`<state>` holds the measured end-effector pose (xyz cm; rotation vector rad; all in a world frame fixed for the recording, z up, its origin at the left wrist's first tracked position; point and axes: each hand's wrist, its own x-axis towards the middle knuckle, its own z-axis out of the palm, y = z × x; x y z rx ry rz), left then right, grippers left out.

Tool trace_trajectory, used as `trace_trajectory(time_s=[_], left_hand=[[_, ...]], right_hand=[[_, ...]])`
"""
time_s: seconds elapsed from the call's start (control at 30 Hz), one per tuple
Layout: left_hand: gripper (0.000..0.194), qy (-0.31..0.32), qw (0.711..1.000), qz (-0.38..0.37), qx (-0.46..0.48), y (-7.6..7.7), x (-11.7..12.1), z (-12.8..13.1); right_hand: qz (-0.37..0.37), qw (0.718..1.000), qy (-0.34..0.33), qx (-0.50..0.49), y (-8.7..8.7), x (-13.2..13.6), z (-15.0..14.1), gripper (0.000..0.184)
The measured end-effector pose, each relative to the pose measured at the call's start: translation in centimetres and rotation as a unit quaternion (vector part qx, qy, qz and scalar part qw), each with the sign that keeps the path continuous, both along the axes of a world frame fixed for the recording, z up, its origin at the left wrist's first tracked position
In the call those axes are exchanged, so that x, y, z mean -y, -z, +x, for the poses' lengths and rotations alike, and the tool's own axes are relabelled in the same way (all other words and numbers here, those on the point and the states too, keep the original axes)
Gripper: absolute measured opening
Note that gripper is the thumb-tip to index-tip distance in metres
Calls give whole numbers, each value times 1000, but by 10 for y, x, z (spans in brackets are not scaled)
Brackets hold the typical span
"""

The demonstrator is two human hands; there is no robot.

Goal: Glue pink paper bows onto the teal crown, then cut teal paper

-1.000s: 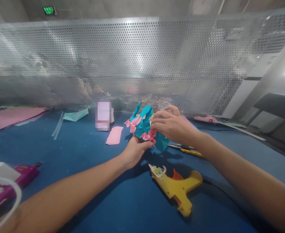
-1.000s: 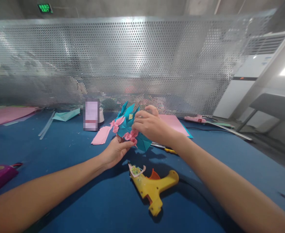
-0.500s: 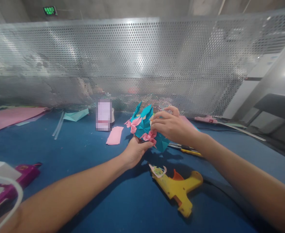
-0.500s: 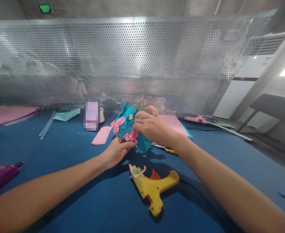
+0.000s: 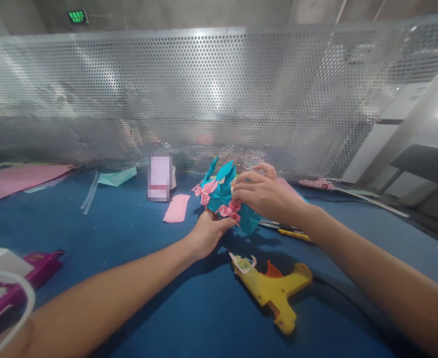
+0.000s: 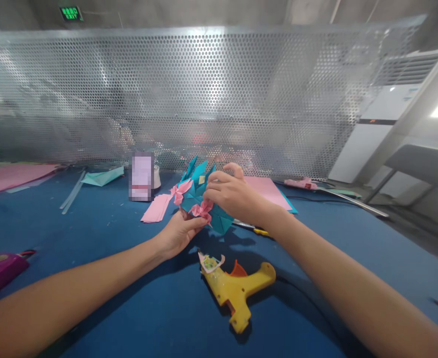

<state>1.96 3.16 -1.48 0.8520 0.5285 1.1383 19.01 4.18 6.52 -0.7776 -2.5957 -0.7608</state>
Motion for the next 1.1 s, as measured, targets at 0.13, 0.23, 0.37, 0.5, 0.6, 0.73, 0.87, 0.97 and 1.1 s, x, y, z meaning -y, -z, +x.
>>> trace_trajectory(time_s=[0.13,0.23,0.37,0.5,0.6,0.73,0.87,0.97,1.1], left_hand=[[40,-1,1000,-2,-2,0,0,0],[40,0,1000,0,-2,0,0,0],[41,-1,1000,-1,2,1,0,0],[41,0,1000,3,1,0,0,0],[41,1,1000,3,1,0,0,0],[41,0,1000,-1,3,0,0,0],[39,1,1000,-4,3,-1,1,0],[40,1,1000,-2,5,-2,1,0],[41,-3,1000,-4,-1,-3,2,0]], right_hand=[[0,1000,-4,-1,0,-1,0,17],[-1,1000,-6,-3,0,-1,0,18],[0,1000,-6,-2,-1,-1,1,18],[4,1000,-3,0,-2,0,0,17],[3,1000,-4,0,-3,1,0,16],[-5,1000,-1,-1,-2,2,-1,18],[-5,1000,-5,-4,-2,1,-1,19],[-3,1000,-9,-5,-2,0,-1,18],[0,1000,-10,-7,-2,1,0,18]])
